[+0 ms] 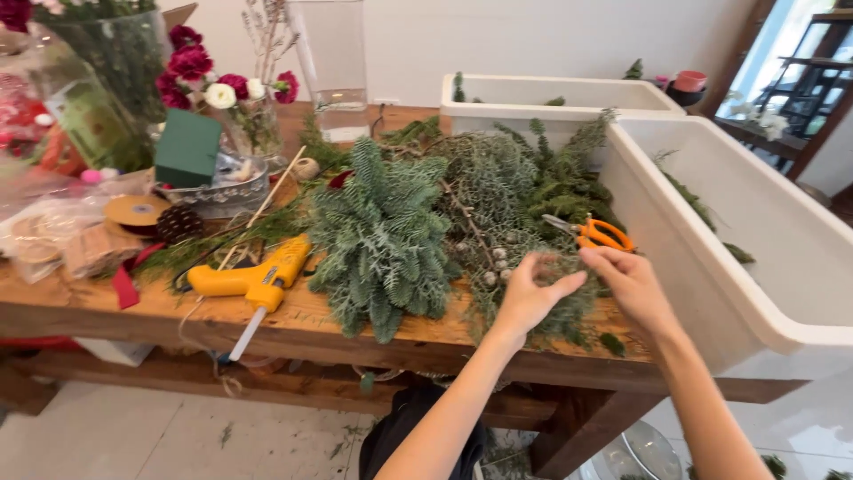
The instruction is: The person arranges evergreen branches and pine cones on a wooden table using orange scissors to trim the foliage. They also use a hot glue gun to attach a red ribbon to the arrangement.
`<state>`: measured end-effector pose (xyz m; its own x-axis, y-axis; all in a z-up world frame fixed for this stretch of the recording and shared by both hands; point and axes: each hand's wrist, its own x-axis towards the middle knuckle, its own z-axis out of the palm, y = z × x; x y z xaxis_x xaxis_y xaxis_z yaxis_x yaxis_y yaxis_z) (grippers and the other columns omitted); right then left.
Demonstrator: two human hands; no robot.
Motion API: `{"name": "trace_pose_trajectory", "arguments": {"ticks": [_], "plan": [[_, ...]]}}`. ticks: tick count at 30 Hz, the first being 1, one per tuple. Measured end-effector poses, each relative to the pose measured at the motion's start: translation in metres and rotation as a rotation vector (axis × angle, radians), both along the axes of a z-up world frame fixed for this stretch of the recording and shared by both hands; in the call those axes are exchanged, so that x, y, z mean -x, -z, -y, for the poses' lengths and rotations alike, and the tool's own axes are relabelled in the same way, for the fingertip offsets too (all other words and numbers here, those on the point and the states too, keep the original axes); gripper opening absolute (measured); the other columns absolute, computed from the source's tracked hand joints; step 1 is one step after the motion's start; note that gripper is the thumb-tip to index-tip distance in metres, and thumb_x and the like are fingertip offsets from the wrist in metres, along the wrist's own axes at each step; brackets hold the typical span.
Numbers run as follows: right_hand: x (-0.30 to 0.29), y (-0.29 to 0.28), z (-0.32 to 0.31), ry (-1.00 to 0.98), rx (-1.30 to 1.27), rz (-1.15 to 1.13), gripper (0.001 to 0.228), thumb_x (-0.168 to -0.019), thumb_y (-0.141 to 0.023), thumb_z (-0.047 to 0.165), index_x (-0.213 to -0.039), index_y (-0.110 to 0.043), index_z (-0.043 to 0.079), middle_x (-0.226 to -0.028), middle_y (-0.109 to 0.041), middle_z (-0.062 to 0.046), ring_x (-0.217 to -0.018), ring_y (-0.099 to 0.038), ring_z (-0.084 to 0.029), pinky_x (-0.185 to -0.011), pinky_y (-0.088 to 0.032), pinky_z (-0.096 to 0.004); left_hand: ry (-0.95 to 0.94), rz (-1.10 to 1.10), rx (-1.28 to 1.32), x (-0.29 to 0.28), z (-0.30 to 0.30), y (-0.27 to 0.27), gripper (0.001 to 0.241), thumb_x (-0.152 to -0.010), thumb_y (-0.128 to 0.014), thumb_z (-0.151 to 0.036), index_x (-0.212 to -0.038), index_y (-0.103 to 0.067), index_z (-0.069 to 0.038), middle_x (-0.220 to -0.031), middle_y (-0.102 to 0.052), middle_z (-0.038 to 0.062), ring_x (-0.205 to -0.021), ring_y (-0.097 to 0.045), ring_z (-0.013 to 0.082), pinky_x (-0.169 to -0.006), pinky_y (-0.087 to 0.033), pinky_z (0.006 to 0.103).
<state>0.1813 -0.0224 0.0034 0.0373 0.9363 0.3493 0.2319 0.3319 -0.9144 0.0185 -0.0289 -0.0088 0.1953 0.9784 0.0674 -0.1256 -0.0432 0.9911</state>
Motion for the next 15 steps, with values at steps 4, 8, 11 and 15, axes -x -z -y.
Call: {"name": "trace_pose_trajectory", "arguments": {"ticks": [4,8,11,15], "plan": [[-0.013,-0.007,0.006,-0.132,0.077,0.002,0.022,-0.104,-0.058,0.01,-0.1,-0.076,-0.001,-0.091,-0.073,-0.011,-0.093,-0.057,-0.012,-0.095,-0.049,-0.039,0.041,0.161,0.001,-0.002,-0.001,-0.011,0.103,-0.078,-0.076,-0.061,-0.152,-0.036,-0.002,-0.131,-0.053,0.022,-0.121,-0.054,0.0283,-0.093,-0.045,0.0418],[-0.023,-0.021,0.013,-0.17,0.209,0.211,0.029,-0.096,-0.061,0.022,-0.102,-0.08,0.001,-0.103,-0.077,-0.007,-0.093,-0.065,-0.016,-0.094,-0.044,-0.032,-0.069,-0.235,-0.327,-0.007,-0.007,-0.012,0.025,-0.097,-0.063,-0.025,-0.104,-0.075,-0.004,-0.076,-0.069,0.007,-0.049,-0.042,0.012,-0.051,-0.037,0.0304],[-0.025,-0.032,0.03,-0.095,0.269,0.236,0.027,-0.095,-0.064,0.019,-0.098,-0.081,-0.002,-0.097,-0.075,-0.008,-0.088,-0.062,-0.016,-0.089,-0.042,-0.032,-0.077,-0.4,-0.396,-0.01,-0.01,-0.025,0.023,-0.1,-0.062,-0.021,-0.1,-0.077,-0.004,-0.063,-0.068,0.007,-0.036,-0.031,0.0104,-0.048,-0.036,0.0301],[-0.042,-0.035,0.025,-0.007,0.329,0.286,0.028,-0.095,-0.064,0.017,-0.103,-0.083,-0.003,-0.105,-0.08,-0.012,-0.097,-0.066,-0.022,-0.094,-0.042,-0.035,-0.062,-0.545,-0.493,-0.043,-0.043,-0.017,0.013,-0.096,-0.061,0.003,-0.086,-0.069,0.002,-0.101,-0.079,0.011,-0.054,-0.064,0.0111,-0.049,-0.052,0.0235]]}}
